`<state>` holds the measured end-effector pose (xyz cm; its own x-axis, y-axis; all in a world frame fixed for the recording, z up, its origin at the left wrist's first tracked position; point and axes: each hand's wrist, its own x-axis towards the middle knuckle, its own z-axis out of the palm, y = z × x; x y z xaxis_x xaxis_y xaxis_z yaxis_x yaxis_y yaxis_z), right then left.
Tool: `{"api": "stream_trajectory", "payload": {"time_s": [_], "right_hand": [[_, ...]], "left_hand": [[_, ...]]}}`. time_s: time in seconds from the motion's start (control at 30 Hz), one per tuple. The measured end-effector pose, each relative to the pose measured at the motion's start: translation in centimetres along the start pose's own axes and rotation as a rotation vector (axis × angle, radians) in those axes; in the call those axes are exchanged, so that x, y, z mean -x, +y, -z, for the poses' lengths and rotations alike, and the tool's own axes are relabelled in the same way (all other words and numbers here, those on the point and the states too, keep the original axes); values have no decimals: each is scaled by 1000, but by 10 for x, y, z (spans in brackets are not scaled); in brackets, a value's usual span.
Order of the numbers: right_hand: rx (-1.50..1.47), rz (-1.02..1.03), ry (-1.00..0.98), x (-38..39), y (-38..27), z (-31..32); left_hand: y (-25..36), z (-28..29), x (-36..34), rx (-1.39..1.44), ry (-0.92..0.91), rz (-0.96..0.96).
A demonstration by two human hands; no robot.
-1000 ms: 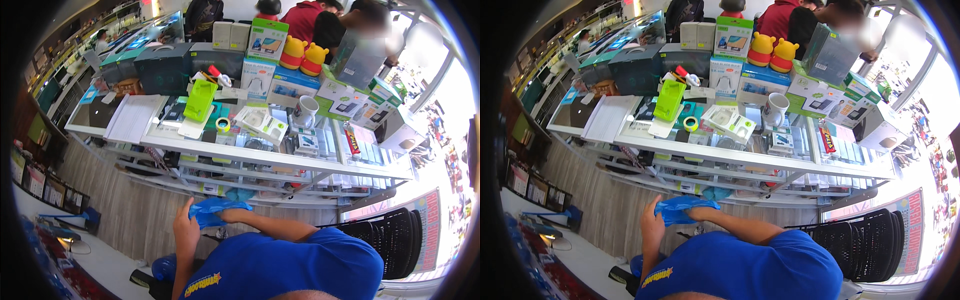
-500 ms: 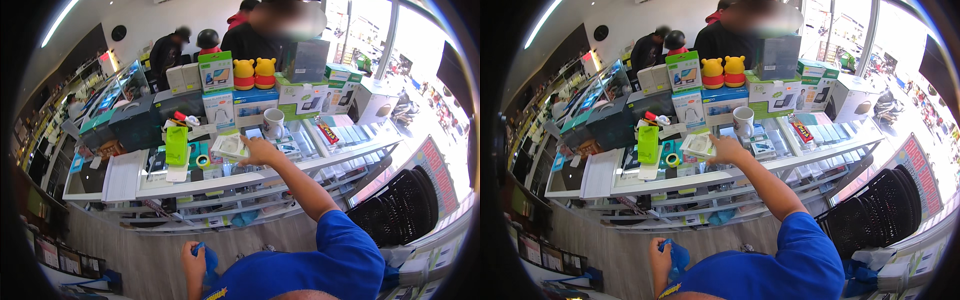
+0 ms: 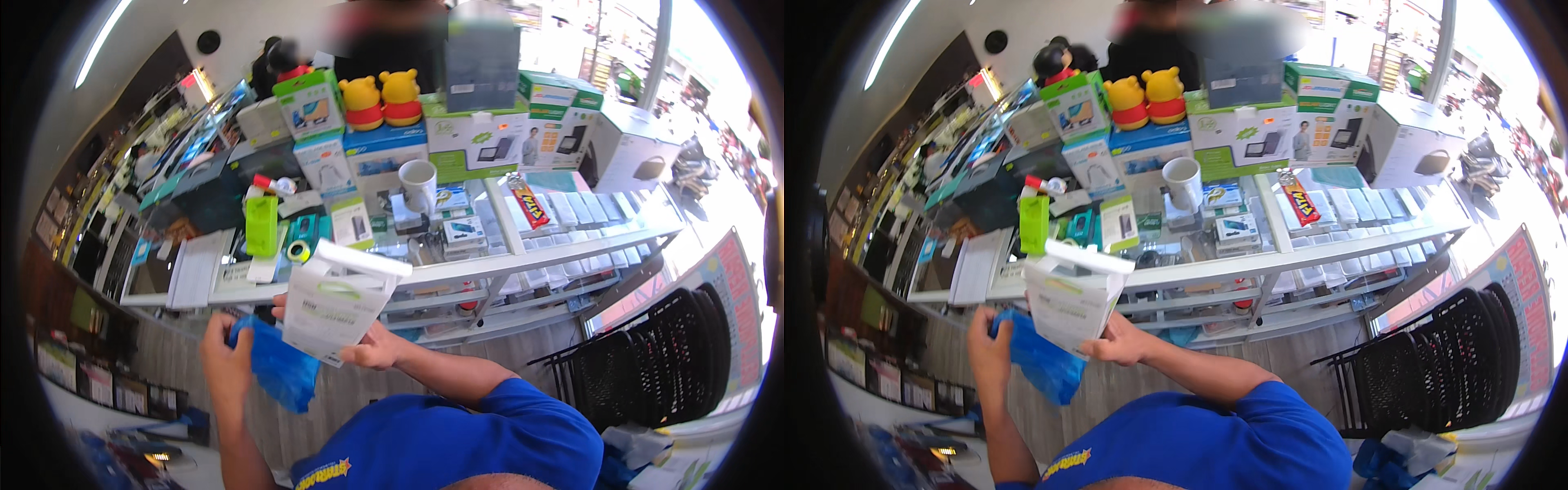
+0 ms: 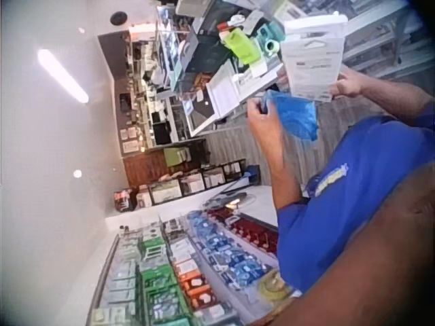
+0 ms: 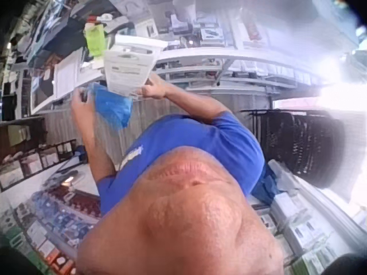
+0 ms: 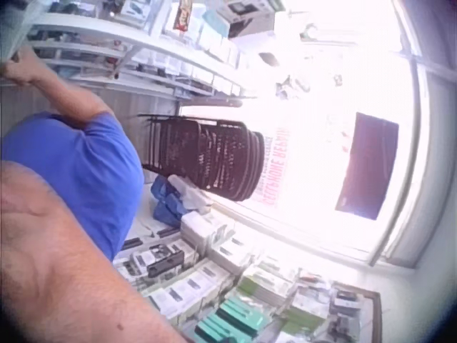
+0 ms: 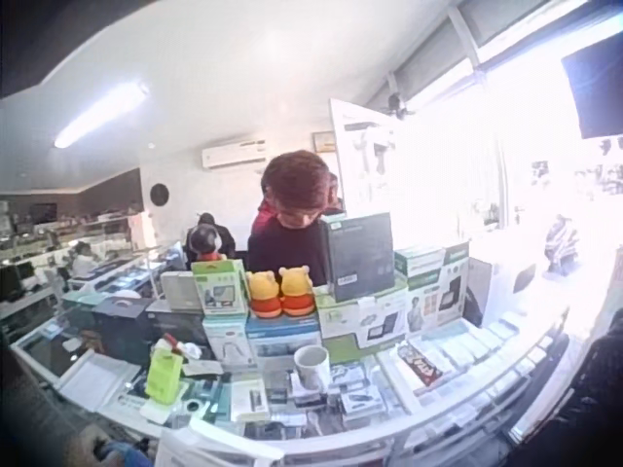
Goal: The person picks a charger box from a shelf, walks outside, then re-enters the shop. They open the box, remove a charger and cable, plug the cable into a wall socket, and connect it to a smartphone to test charging. Finally, they place the charger and cable into a blue plastic bag.
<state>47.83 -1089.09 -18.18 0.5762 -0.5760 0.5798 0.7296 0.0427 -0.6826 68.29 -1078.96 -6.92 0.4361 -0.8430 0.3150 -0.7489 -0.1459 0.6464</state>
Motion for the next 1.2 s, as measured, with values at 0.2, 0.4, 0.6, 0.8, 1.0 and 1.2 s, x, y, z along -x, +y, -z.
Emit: {"api": "stream_trajectory", "payload": {"time_s": [0.2,0.4,0.6,0.8,1.0,1.2], "right_hand": [[547,180,-360,-8,-2,-7],[301,-74,-225,23,19,3],[-109,-164,-94,31,20,-44],[654,-170,-255,32,41,-20],[1215,-213,-299,11,31,-16],[1615,-319,-491,-7,5,-4]], "left_hand": [[70,9,10,433,-57,-34],[51,-10,36,624,-42,163],[32,-14,41,761,-22,309],[9,-4,54,790,40,298],[-11,0,58,803,151,334],[-25,-15,52,646,247,284]]}}
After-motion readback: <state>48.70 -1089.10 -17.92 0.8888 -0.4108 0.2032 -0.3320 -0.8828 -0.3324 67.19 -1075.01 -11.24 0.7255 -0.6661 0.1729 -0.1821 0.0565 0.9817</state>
